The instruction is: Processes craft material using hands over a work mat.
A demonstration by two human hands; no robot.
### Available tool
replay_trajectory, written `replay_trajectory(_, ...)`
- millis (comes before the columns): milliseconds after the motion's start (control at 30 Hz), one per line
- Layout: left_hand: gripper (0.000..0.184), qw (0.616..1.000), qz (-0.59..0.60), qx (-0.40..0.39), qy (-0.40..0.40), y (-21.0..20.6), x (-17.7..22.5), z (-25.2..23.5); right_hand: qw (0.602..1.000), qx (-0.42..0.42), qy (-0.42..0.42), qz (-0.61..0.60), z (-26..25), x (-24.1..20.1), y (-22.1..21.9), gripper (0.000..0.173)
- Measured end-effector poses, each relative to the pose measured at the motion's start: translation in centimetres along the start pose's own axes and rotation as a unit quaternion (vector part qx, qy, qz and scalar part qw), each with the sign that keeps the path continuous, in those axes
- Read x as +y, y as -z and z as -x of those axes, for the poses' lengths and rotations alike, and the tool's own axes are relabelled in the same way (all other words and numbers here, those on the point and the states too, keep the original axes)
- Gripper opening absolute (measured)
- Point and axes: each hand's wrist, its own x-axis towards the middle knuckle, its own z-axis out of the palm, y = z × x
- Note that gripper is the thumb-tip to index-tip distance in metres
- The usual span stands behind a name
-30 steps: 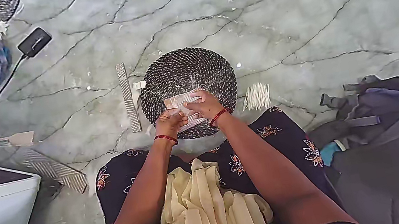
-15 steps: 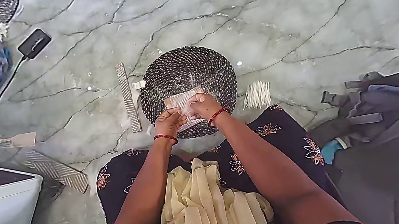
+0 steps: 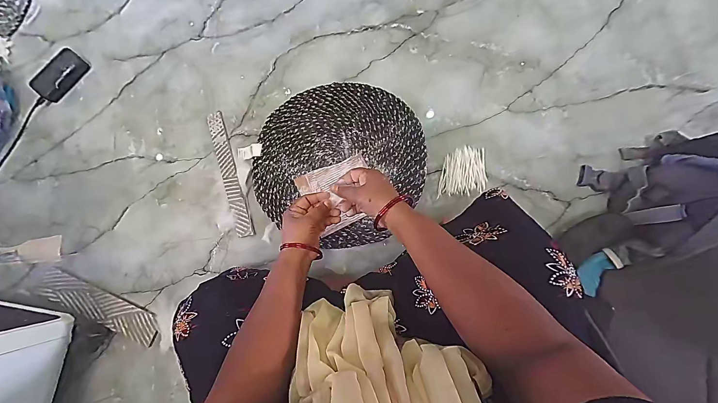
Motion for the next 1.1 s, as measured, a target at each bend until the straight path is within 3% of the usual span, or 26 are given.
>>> replay_trajectory(133, 0.012, 1.0, 0.014, 0.016, -0.001, 0.12, 0.11, -0.05, 0.996, 0.008, -0.041, -0.075, -0.04, -0.25, 0.13, 0.046)
replay_trajectory(300, 0.014, 1.0, 0.012, 0.022, -0.018, 0.1, 0.02, -0.16, 0.998, 0.0, -0.038, -0.05, -0.35, 0.17, 0.26, 0.03)
replay_trajectory(633, 0.013, 0.999, 0.023, 0.02, -0.012, -0.09, 0.19, 0.04, 1.0, 0.014, 0.002, -0.014, -0.45, 0.29, -0.15, 0.036)
replay_trajectory(767, 0.016, 1.0, -0.004, 0.025, -0.018, 0.14, -0.02, -0.02, 0.997, 0.016, -0.019, -0.067, -0.01, 0.04, -0.23, 0.028)
replay_trajectory(867, 0.016, 0.999, -0.031, 0.028, -0.014, -0.17, 0.39, 0.23, 0.997, -0.003, -0.022, -0.071, 0.08, -0.07, -0.22, 0.034)
replay_trajectory(1000, 0.018, 0.999, -0.048, 0.021, -0.011, -0.15, 0.23, 0.23, 1.0, 0.012, -0.001, -0.021, -0.41, 0.69, -0.41, 0.021)
replay_trajectory(1100, 0.024, 0.998, -0.061, 0.025, -0.007, -0.19, 0.34, 0.19, 0.998, 0.019, -0.03, -0.06, -0.23, 0.32, -0.29, 0.023)
